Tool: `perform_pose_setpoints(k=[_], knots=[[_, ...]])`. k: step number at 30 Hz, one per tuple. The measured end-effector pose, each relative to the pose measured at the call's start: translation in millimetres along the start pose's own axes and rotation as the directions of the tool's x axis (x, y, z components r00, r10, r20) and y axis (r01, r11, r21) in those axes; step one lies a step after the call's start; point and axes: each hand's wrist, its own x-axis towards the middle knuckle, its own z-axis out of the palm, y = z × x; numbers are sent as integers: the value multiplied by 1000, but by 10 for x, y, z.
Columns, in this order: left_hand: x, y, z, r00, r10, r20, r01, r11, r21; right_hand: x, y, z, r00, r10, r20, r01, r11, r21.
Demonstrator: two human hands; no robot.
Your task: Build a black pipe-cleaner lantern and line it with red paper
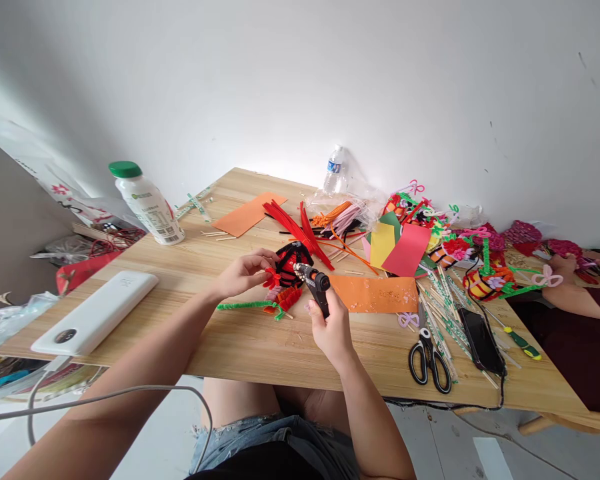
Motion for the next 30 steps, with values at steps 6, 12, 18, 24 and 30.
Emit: perform_pose_setpoints(k=[6, 12, 18, 24, 30], knots=[[0, -5, 0, 1000, 9, 5, -9, 1000, -5, -10, 35, 7, 1000, 20, 12, -21, 999, 37], [-4, -23, -5, 1000, 8, 11, -8, 1000, -2, -22, 104, 41, 998, 55, 43, -58, 995, 80], [-8, 4, 5, 1000, 15, 10, -15, 1000, 16, -17, 109, 49, 997, 65, 43, -70, 992, 103], [-12, 6, 2, 1000, 12, 10, -12, 1000, 24, -5, 29, -1, 995, 92, 32, -96, 985, 147], [-10, -7, 0, 1000, 10, 19, -10, 1000, 30, -24, 80, -1, 987, 154, 46, -159, 969, 187]])
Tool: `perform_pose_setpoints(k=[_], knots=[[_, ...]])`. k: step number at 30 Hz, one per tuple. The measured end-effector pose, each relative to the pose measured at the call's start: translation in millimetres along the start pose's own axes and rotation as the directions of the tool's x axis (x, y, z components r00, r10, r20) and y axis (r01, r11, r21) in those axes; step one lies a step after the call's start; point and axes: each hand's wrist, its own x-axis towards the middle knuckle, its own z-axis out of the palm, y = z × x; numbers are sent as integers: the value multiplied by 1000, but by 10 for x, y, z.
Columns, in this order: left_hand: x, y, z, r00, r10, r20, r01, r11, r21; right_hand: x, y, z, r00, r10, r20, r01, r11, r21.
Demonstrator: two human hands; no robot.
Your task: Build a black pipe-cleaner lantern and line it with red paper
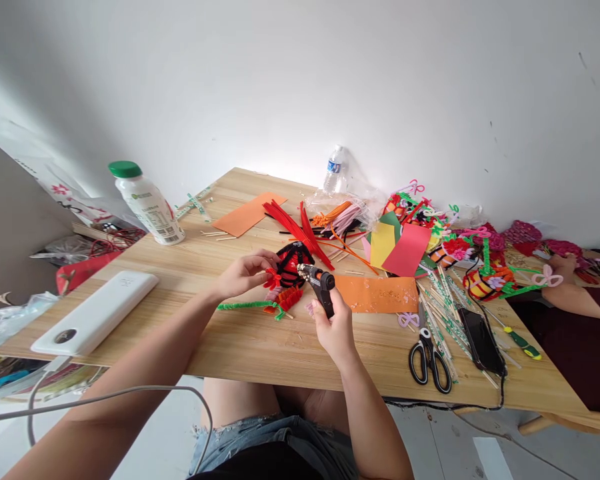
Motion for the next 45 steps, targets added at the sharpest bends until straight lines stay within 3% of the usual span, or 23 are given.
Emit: perform_pose_setpoints(k=[5, 14, 17, 22, 26, 30, 32, 34, 40, 42, 45], knots=[[-1, -14, -1, 1000, 7, 1, -7, 1000, -18, -9, 11, 2, 999, 39, -23, -38, 998, 50], [2, 6, 1, 1000, 6, 6, -6, 1000, -21, -3, -204, -41, 998, 64, 0, -62, 966, 250], [3, 46, 2, 1000, -13, 0, 13, 1000, -9, 0, -255, -73, 999, 3, -42, 10, 954, 299], [-2, 63, 9, 999, -17, -33, 17, 1000, -11, 71, -342, -269, 956, -121, -268, 212, 915, 343], [-5, 60, 10, 999, -22, -43, 22, 1000, -18, 143, -238, -593, 938, 94, -334, 53, 913, 406], [-6, 83, 12, 998, -24, -50, 23, 1000, -7, 156, 98, -871, 859, 390, -332, -216, 863, 456], [-6, 89, 27, 997, -23, -69, 24, 1000, 3, 140, 278, -929, 821, 486, -301, -363, 850, 383], [-7, 88, 53, 994, -37, -103, 36, 999, -11, 124, 434, -939, 817, 490, -303, -414, 865, 284], [-9, 115, 106, 961, -126, -246, 84, 981, -173, 154, 793, -918, 875, 291, -385, -387, 900, -199], [-14, 135, 99, 952, -158, -263, 97, 968, -232, 165, 849, -916, 899, 204, -388, -368, 832, -416], [-22, 145, 102, 945, -203, -258, 128, 952, -279, 154, 781, -889, 930, 93, -356, -333, 625, -706]])
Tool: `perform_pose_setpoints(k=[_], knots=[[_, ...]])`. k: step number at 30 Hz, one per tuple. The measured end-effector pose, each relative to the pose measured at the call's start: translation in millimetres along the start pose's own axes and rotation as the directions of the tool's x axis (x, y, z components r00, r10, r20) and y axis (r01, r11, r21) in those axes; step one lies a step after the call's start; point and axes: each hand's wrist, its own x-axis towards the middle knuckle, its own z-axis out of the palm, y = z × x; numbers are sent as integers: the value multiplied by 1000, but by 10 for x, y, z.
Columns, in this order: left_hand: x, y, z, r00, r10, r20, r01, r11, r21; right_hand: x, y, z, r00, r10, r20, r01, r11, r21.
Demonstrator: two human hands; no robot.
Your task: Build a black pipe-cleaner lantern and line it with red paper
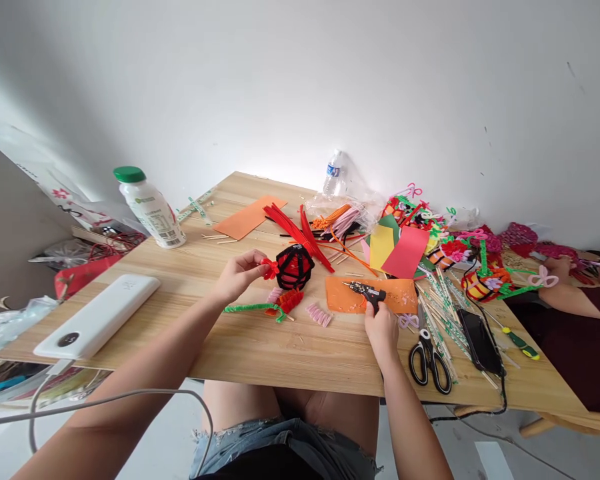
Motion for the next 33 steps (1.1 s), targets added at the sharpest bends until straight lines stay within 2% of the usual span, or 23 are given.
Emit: perform_pose_setpoints(k=[2, 3, 5, 7, 8, 10, 14, 18, 23, 33], knots=[[-5, -14, 27, 1000, -8, -6, 8, 1000, 18, -36, -132, -94, 992, -115, -48, 106, 983, -150], [-6, -24, 51, 1000, -6, -10, 6, 999, 40, -53, -229, -151, 979, -191, -75, 176, 970, -169], [-1, -41, 118, 999, 10, -32, -7, 994, 105, -77, -479, -254, 926, -360, -118, 355, 933, -64], [11, -50, 197, 997, 37, -72, -23, 982, 185, -84, -778, -308, 854, -504, -127, 520, 834, 186], [20, -51, 236, 995, 50, -91, -28, 974, 224, -81, -931, -309, 833, -538, -128, 550, 780, 298], [37, -46, 301, 991, 78, -107, -43, 956, 291, -65, -1211, -261, 822, -551, -143, 555, 719, 420], [67, -16, 371, 986, 140, -93, -93, 915, 393, -12, -1548, -76, 837, -529, -142, 508, 654, 560], [109, 21, 403, 979, 184, -82, -128, 881, 456, 49, -1631, 45, 829, -536, -159, 511, 612, 604], [177, 54, 415, 979, 195, -59, -144, 866, 479, 110, -1662, 91, 803, -562, -200, 548, 561, 620], [214, 11, 340, 951, 301, 69, -285, 769, 573, 115, -1688, 199, 795, -564, -223, 580, 600, 551]])
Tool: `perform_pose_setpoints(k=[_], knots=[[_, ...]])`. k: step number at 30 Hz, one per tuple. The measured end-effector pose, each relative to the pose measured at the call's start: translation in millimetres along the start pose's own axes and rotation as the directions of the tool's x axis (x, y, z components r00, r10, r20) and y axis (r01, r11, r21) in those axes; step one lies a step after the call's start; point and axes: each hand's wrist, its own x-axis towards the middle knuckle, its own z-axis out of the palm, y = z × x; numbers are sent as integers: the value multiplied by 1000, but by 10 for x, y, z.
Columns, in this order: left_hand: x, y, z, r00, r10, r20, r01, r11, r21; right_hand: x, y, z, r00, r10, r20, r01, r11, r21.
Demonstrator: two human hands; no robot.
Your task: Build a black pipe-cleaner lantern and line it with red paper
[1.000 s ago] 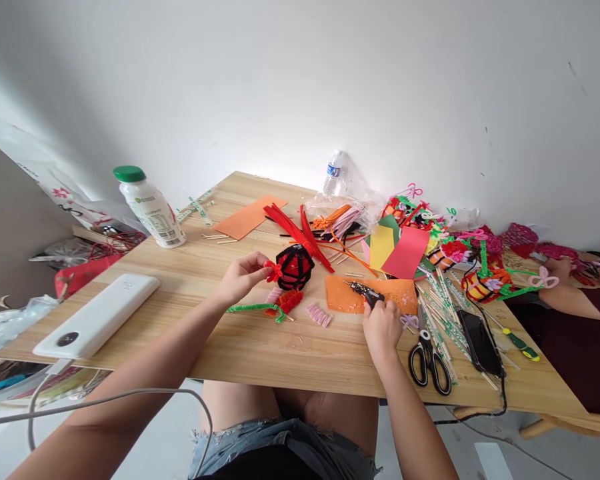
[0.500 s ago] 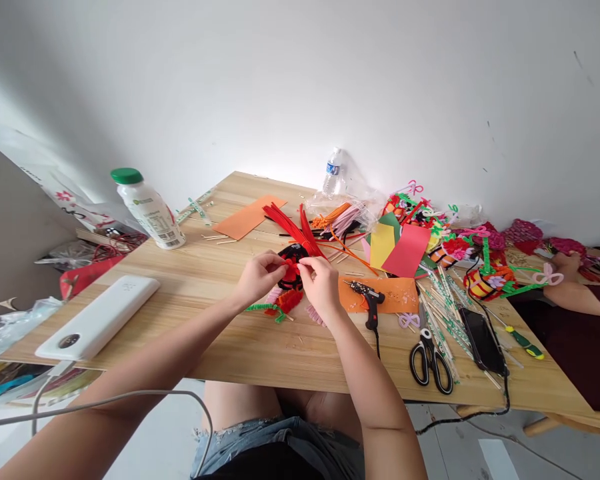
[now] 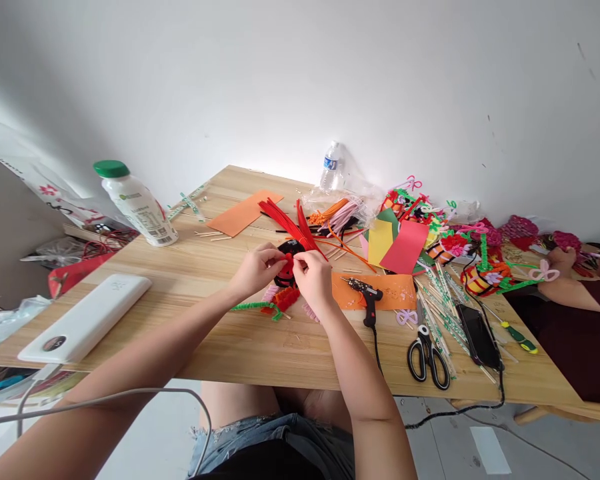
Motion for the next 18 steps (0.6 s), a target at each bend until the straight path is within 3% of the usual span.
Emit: perform_pose_setpoints(k=[6, 12, 18], knots=[[21, -89, 16, 981, 180, -67, -178, 984, 28, 26, 46, 29, 1000, -15, -6, 15, 999, -35], [80, -122, -55, 971, 239, 32, -240, 970, 32, 56, 53, 41, 999, -33, -7, 33, 998, -46], [123, -150, -135, 926, 357, 125, -370, 923, 108, 68, 69, 63, 998, -65, -3, 65, 991, -120]])
